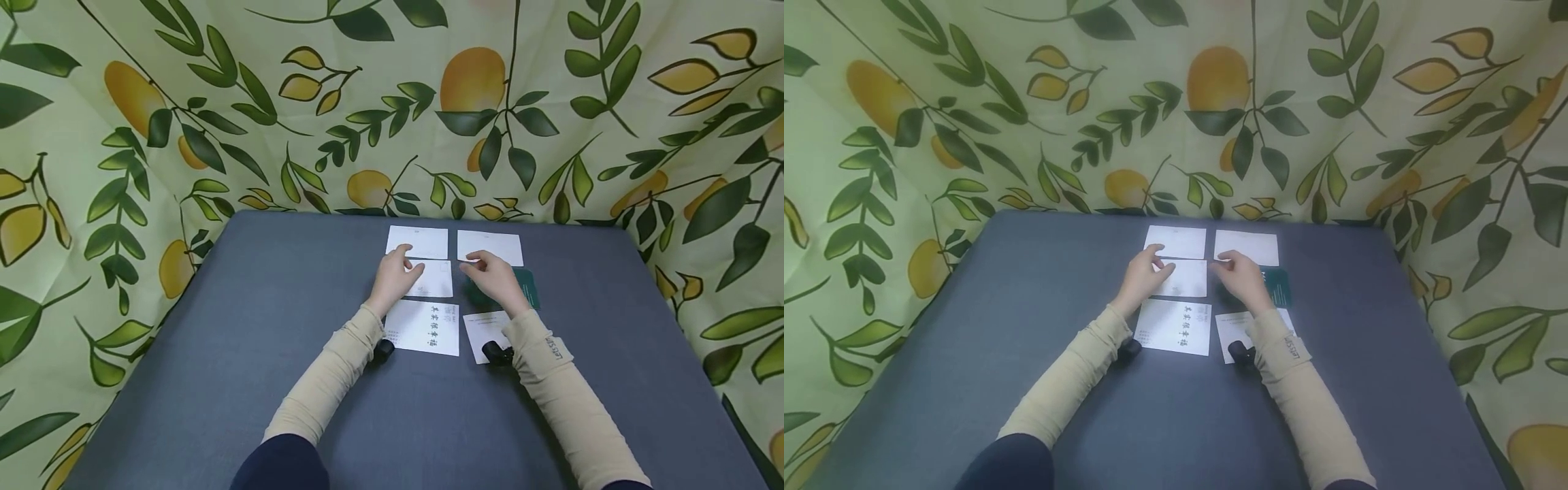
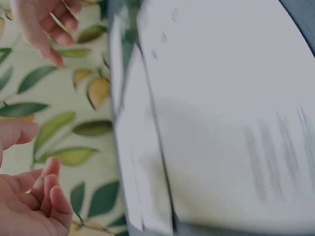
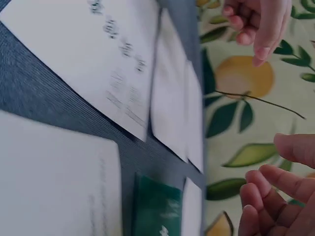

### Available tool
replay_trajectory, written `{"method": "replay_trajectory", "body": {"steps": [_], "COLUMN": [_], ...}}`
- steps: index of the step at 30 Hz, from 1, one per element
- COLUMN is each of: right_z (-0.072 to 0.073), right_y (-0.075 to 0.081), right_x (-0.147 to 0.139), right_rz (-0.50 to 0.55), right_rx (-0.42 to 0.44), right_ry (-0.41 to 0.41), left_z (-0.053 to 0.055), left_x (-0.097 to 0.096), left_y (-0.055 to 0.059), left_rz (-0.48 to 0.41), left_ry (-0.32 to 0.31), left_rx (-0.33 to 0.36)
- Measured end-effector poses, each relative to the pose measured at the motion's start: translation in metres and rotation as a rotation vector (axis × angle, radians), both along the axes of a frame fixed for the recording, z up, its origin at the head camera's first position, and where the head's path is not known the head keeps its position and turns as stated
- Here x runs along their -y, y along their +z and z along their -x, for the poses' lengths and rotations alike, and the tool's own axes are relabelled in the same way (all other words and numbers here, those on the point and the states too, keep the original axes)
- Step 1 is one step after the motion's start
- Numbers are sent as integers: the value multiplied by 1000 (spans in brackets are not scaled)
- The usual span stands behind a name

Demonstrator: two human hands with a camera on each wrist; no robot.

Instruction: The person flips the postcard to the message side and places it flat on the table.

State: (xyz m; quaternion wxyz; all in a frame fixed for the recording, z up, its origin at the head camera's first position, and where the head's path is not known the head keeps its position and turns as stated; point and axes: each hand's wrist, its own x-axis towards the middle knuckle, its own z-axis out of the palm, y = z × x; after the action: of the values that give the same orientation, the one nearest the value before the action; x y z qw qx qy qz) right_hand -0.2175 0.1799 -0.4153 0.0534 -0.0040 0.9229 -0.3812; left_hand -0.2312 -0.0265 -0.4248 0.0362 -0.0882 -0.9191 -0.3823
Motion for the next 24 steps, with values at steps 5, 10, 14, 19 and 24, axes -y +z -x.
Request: {"method": "replay_trajectory", "body": {"steps": [5, 10, 14, 19, 24], "right_z": [-10, -22, -23, 1, 10], "right_y": [9, 15, 5, -61, -99], "right_x": [-20, -40, -62, -108, -134], "right_rz": [13, 23, 58, 48, 40], "right_rx": [-9, 1, 31, 30, 90], "right_ry": [-20, -65, -119, -183, -205], "left_z": [-12, -21, -26, -32, -33], "left_x": [-24, -46, -59, -71, -81], "left_y": [7, 5, 0, -7, -15], "left_rz": [-141, -244, -306, -405, -532], "left_ry": [-76, -157, -185, -209, -226], "left_rx": [103, 230, 303, 442, 547]}}
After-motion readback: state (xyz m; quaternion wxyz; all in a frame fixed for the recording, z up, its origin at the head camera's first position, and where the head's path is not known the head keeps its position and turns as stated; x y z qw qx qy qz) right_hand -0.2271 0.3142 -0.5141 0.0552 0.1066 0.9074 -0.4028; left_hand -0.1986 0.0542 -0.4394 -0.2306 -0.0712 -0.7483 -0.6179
